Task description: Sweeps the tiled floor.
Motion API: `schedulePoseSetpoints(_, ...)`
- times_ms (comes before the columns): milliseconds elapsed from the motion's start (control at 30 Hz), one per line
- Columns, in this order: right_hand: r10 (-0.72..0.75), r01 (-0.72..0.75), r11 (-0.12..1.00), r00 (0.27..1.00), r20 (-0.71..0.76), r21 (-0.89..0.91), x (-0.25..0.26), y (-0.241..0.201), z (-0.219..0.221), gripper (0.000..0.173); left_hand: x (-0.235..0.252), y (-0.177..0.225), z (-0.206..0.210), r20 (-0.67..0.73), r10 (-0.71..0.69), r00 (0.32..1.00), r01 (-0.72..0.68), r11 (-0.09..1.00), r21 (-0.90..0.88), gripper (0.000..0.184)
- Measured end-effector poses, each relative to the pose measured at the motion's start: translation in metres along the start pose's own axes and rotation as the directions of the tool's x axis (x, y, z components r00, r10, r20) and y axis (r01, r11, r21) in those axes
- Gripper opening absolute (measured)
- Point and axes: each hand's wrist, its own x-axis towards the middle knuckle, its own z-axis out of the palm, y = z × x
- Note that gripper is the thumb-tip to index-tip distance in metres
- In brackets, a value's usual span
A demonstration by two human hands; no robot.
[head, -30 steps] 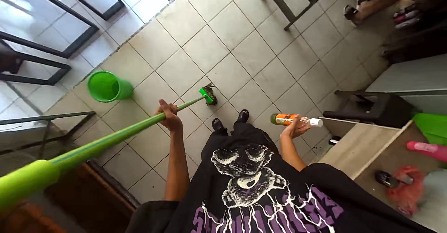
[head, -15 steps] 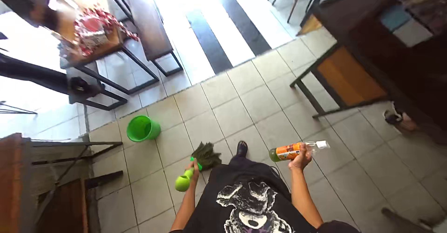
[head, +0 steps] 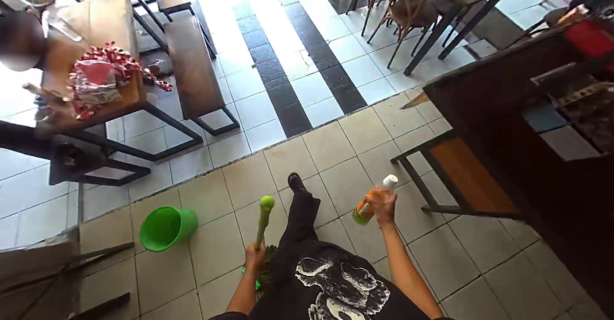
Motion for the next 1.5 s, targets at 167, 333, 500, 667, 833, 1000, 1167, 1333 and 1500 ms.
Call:
schedulePoseSetpoints(167, 0.155, -0.198, 0.959, 0.966, -0.208, -0.204, 0.040, -0.021, 0.019, 0.083, 0.111, 0.088, -0.047, 0.008, 0.015, 1.000, -0.015, 1.000, -0.014, 0.045)
schedulePoseSetpoints(333, 0.107, -0.214, 0.961, 0.871, -0.480, -0.174, 0.093, -0.055, 0.049, 0.081, 0.231, 0.233, -0.104, -0.027, 0.020, 0.999, -0.022, 0.998, -0.067, 0.044)
schedulePoseSetpoints(500, 0.107, -0.153, 0.988, 0.783, -0.613, -0.023, 0.161, -0.087, 0.114, 0.075, 0.323, 0.355, -0.155, -0.024, 0.189, 0.982, -0.186, 0.928, -0.322, 0.035)
schedulePoseSetpoints(667, 0.070, -0.121, 0.990, 0.867, -0.493, -0.072, 0.262, -0.100, 0.185, 0.077, 0.382, 0.464, -0.209, -0.015, 0.331, 0.943, -0.308, 0.858, -0.411, 0.028)
schedulePoseSetpoints(833, -0.053, -0.010, 0.983, 0.939, -0.340, -0.181, 0.400, -0.130, 0.252, 0.084, 0.447, 0.549, -0.253, -0.313, 0.430, 0.847, -0.532, 0.704, -0.471, 0.029)
schedulePoseSetpoints(1000, -0.137, 0.096, 0.974, 0.971, -0.194, -0.205, 0.551, -0.197, 0.315, 0.078, 0.505, 0.626, -0.313, -0.596, 0.362, 0.717, -0.689, 0.500, -0.525, 0.032)
schedulePoseSetpoints(1167, -0.106, 0.094, 0.977, 0.993, -0.052, -0.191, 0.684, -0.250, 0.377, 0.067, 0.574, 0.692, -0.357, -0.782, 0.182, 0.596, -0.783, 0.348, -0.516, 0.040)
schedulePoseSetpoints(1333, -0.096, 0.092, 0.960, 0.995, -0.003, -0.264, 0.780, -0.267, 0.448, 0.069, 0.673, 0.749, -0.385, -0.839, 0.029, 0.543, -0.808, 0.290, -0.513, 0.045)
schedulePoseSetpoints(1500, -0.018, -0.014, 0.969, 0.992, -0.126, -0.247, 0.840, -0.243, 0.519, 0.066, 0.797, 0.796, -0.425, -0.841, 0.048, 0.540, -0.831, 0.191, -0.522, 0.047)
